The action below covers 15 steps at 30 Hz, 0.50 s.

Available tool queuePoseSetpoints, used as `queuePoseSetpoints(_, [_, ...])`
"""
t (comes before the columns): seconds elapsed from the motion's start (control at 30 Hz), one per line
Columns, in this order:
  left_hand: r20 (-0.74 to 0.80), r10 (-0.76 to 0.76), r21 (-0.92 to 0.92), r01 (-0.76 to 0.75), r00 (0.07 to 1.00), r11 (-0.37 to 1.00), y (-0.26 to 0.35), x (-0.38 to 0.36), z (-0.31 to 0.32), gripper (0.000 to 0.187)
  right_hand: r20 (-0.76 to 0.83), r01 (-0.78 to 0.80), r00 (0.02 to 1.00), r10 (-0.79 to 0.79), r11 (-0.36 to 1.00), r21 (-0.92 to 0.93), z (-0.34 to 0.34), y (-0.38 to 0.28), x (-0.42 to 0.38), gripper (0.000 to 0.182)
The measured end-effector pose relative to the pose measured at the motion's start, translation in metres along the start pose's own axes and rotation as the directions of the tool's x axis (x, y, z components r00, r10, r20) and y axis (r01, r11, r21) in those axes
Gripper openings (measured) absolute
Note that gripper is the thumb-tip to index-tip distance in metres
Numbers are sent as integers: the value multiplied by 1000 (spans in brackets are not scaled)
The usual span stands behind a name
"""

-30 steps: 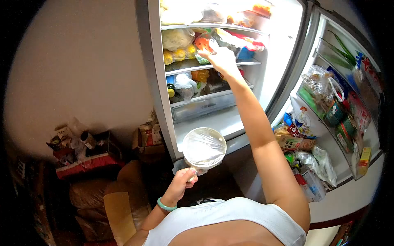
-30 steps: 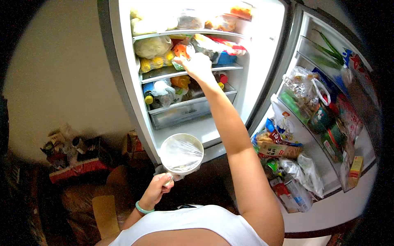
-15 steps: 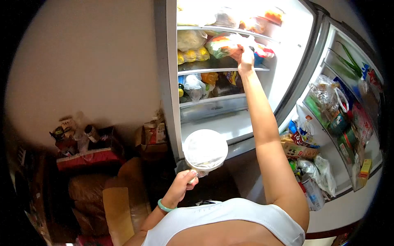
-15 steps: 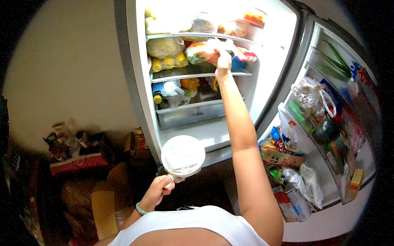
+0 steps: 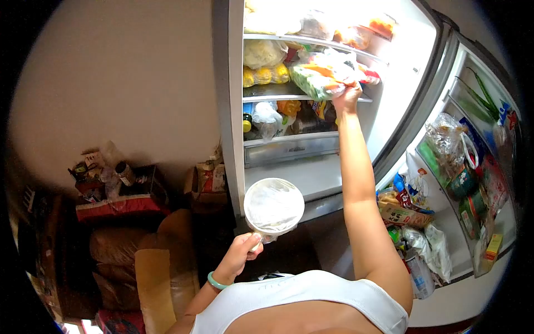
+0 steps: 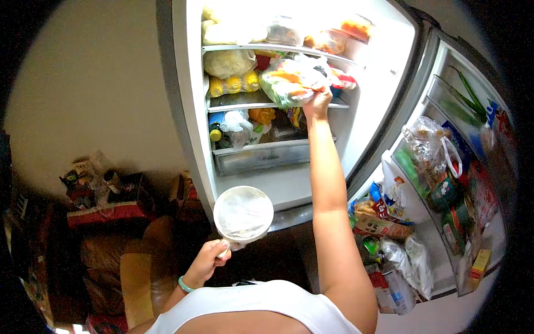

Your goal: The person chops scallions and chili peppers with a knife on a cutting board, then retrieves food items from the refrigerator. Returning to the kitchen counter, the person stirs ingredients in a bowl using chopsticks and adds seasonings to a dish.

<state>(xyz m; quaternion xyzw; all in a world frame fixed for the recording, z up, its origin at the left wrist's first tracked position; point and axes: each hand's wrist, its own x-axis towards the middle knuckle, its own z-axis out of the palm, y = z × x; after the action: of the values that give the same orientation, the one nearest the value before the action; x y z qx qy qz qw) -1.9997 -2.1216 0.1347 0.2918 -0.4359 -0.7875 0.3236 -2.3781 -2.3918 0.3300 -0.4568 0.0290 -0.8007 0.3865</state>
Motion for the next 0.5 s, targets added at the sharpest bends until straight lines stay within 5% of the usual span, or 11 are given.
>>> queuePoseSetpoints(0.2, [14, -7, 10, 7, 1000, 1000, 0, 4, 9, 29, 78, -99, 994, 82, 964, 246, -49, -2, 15, 56])
queuePoseSetpoints(0.27, [23, -14, 4, 13, 1000, 1000, 0, 6, 10, 28, 110, -134, 988, 104, 939, 318, -60, 3, 19, 35])
queuePoseSetpoints(0.37, [52, -23, -31, 24, 998, 999, 0, 10, 13, 28, 193, -244, 964, 183, 896, 372, 29, -20, -19, 47])
queuePoseSetpoints(0.5, [47, -50, -11, 51, 998, 999, -1, 12, 16, 27, 187, -235, 967, 173, 891, 390, 15, -9, -5, 52])
